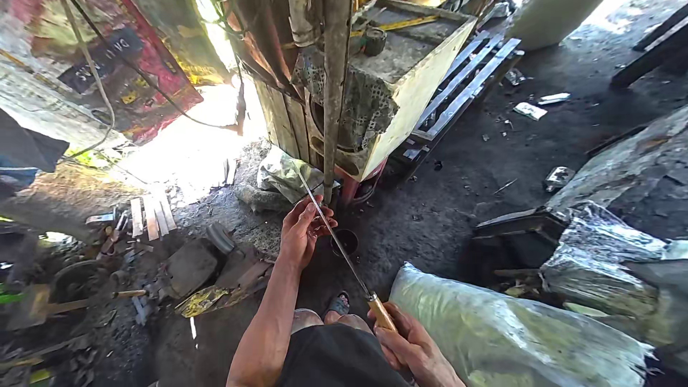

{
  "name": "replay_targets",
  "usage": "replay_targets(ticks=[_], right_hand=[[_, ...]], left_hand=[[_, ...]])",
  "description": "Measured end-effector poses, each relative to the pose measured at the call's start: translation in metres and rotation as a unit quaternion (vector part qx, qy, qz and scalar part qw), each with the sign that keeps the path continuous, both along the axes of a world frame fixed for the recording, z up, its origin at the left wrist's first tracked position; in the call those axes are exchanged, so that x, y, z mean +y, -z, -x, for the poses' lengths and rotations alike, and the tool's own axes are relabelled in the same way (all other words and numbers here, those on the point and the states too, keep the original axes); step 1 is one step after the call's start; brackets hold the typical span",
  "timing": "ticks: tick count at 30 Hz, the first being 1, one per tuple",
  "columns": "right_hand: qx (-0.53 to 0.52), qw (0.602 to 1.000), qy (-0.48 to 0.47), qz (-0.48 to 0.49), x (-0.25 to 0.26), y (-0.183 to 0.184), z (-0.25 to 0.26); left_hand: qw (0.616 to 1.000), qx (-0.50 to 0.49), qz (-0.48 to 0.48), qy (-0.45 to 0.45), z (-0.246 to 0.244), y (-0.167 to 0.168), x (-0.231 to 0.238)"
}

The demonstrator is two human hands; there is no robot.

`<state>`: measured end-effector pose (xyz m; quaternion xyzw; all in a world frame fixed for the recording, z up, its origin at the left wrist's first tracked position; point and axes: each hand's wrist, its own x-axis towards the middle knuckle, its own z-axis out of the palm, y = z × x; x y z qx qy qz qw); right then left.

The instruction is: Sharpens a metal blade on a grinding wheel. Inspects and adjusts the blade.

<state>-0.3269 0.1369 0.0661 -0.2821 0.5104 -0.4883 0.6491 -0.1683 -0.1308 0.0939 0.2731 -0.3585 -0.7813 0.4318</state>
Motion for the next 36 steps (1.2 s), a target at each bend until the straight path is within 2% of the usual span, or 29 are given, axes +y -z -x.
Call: replay_targets(ticks=[5,10,13,15,18,21,23,24,25,27,28,29,30,33,36], right_hand=[[0.019,0.999,-0.028,-0.007,-0.005,0.007,0.007],[0.087,0.994,-0.065,-0.022,-0.009,0.015,0.014],[0.186,0.978,-0.096,0.003,-0.010,0.027,0.020],[0.323,0.938,-0.121,0.007,-0.015,0.031,0.020],[0.527,0.832,-0.168,-0.044,-0.031,0.031,0.010],[0.658,0.730,-0.174,-0.066,-0.043,0.045,-0.002],[0.696,0.699,-0.160,-0.035,-0.048,0.060,-0.005],[0.710,0.688,-0.153,-0.008,-0.051,0.066,-0.006],[0.712,0.685,-0.155,0.009,-0.056,0.068,-0.008],[0.703,0.688,-0.180,0.012,-0.069,0.068,-0.013],[0.699,0.688,-0.195,0.010,-0.076,0.068,-0.017],[0.693,0.688,-0.214,0.008,-0.085,0.066,-0.023],[0.690,0.686,-0.231,0.005,-0.094,0.065,-0.030],[0.691,0.679,-0.247,0.026,-0.114,0.064,-0.056],[0.696,0.673,-0.247,0.035,-0.129,0.057,-0.076]], left_hand=[[1.000,-0.017,0.001,-0.014,-0.004,0.004,0.000],[0.999,-0.038,-0.004,-0.037,-0.009,0.011,0.000],[0.995,-0.072,-0.009,-0.067,-0.015,0.019,0.000],[0.983,-0.134,-0.014,-0.125,-0.018,0.027,0.002],[0.946,-0.264,-0.041,-0.183,-0.022,0.052,0.006],[0.926,-0.320,-0.081,-0.183,-0.035,0.078,0.020],[0.910,-0.371,-0.068,-0.171,-0.048,0.088,0.027],[0.886,-0.437,-0.047,-0.151,-0.058,0.090,0.028],[0.841,-0.529,-0.014,-0.118,-0.069,0.088,0.028],[0.714,-0.694,0.058,-0.066,-0.089,0.080,0.029],[0.649,-0.752,0.095,-0.069,-0.098,0.078,0.031],[0.599,-0.784,0.136,-0.091,-0.108,0.077,0.031],[0.568,-0.793,0.187,-0.118,-0.118,0.079,0.031],[0.529,-0.775,0.324,-0.121,-0.148,0.094,0.023],[0.515,-0.753,0.398,-0.097,-0.172,0.103,0.016]])
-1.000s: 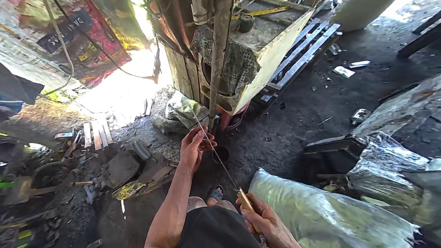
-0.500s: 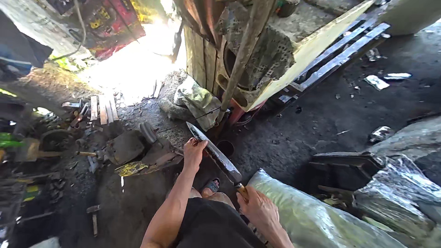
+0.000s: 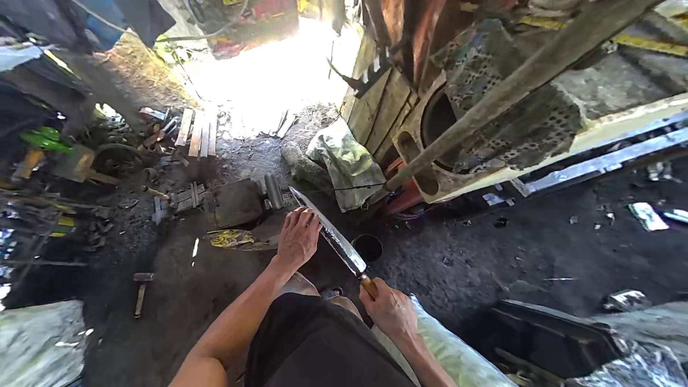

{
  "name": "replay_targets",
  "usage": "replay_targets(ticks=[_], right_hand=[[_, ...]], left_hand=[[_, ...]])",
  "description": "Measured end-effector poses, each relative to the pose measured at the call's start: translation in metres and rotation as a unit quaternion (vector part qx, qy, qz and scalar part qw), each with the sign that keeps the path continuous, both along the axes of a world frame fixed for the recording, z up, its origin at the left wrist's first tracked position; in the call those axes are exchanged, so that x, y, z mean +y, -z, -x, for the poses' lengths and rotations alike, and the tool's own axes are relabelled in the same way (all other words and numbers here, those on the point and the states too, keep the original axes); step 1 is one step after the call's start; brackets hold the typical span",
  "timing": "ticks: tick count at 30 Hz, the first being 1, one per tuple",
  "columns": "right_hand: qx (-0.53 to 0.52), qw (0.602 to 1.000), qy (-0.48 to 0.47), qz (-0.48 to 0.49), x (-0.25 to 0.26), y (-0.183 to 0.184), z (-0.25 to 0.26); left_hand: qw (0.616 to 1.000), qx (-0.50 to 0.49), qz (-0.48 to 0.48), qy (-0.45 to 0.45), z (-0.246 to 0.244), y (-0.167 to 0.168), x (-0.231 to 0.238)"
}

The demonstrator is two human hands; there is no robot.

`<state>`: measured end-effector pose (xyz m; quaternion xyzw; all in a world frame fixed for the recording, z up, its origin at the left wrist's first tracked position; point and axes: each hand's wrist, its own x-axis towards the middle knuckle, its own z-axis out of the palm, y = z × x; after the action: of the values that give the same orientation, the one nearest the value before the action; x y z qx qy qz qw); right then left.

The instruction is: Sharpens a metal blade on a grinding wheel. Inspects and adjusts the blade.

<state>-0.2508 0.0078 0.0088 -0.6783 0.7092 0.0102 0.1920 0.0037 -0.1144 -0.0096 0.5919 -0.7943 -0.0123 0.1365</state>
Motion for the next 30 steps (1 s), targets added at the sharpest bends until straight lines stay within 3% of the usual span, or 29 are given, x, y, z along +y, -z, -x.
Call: replay_targets(ticks=[4,12,20,24,30], right_hand=[[0.035,0.999,-0.013,-0.007,-0.015,-0.018,-0.019],[0.065,0.996,-0.021,-0.052,-0.036,-0.039,-0.067],[0.091,0.982,-0.001,-0.167,-0.072,-0.013,-0.122],[0.081,0.982,-0.008,-0.171,-0.102,0.001,-0.156],[0.094,0.979,0.009,-0.180,-0.076,-0.014,-0.129]], left_hand=[[0.999,0.018,0.003,0.051,-0.028,0.004,-0.008],[0.996,0.056,0.024,0.065,-0.080,0.021,-0.025],[0.996,0.018,-0.064,0.066,-0.126,0.037,-0.052],[0.998,-0.007,-0.047,0.050,-0.159,0.043,-0.074],[0.996,0.007,-0.057,0.071,-0.132,0.038,-0.056]])
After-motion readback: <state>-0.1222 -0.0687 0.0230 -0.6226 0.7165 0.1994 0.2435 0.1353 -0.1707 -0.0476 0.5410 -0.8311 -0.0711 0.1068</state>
